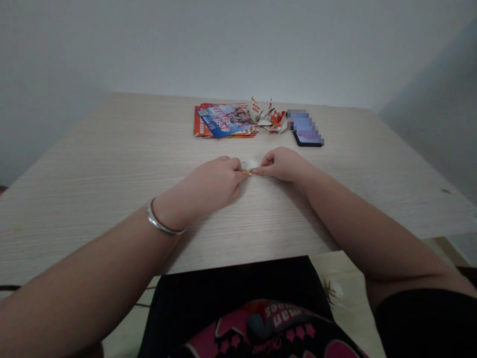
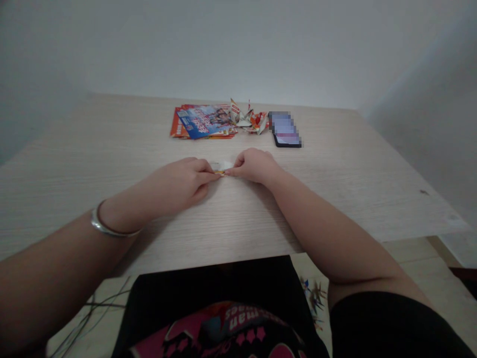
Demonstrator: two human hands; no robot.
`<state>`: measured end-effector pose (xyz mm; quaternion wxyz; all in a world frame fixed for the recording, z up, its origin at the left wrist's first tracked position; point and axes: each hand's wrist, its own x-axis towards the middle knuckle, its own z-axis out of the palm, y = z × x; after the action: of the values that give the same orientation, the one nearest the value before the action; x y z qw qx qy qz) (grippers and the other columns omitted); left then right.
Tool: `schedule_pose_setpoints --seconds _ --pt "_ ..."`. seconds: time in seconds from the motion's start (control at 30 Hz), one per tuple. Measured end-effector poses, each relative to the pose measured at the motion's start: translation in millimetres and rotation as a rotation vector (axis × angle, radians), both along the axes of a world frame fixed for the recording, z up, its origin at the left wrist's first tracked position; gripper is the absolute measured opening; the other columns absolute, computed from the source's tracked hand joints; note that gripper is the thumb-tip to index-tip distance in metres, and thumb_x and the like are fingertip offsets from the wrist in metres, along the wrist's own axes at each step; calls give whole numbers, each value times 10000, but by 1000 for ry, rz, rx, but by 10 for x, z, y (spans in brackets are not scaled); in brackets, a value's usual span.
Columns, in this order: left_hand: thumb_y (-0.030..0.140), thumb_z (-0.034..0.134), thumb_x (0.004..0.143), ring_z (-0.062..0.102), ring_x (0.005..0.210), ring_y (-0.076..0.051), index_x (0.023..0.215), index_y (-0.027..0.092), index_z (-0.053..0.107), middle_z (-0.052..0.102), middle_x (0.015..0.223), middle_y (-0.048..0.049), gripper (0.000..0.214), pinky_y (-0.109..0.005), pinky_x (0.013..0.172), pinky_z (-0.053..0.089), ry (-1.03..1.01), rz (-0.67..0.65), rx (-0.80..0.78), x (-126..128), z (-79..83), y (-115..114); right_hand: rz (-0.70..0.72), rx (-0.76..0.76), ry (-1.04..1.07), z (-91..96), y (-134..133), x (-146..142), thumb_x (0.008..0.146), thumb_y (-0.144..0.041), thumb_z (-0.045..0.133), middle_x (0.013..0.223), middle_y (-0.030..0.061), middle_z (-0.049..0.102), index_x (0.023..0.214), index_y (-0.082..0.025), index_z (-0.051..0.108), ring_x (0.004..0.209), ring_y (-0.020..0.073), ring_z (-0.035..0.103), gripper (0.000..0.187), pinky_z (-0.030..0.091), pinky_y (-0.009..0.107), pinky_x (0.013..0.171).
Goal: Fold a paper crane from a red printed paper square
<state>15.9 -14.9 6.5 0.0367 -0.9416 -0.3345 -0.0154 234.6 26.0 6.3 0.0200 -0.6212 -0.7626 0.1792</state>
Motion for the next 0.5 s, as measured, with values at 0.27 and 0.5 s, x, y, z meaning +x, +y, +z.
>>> schedule_pose_setpoints --seconds 0.27,0.5 --pt "199 433 1004 632 857 -248 997 98 778 703 965 -161 359 -393 817 518 6 55 -8 57 43 -49 -14 -10 -45 34 -9 -37 845 -633 735 719 25 717 856 -225 802 673 167 579 414 348 322 638" --pt "263 445 1015 646 844 -225 972 112 773 716 946 -135 363 -365 827 513 14 139 -73 9 86 -17 -5 5 -70 21 -8 -29 847 -648 722 782 30 743 876 -231 795 689 170 596 425 341 319 635"
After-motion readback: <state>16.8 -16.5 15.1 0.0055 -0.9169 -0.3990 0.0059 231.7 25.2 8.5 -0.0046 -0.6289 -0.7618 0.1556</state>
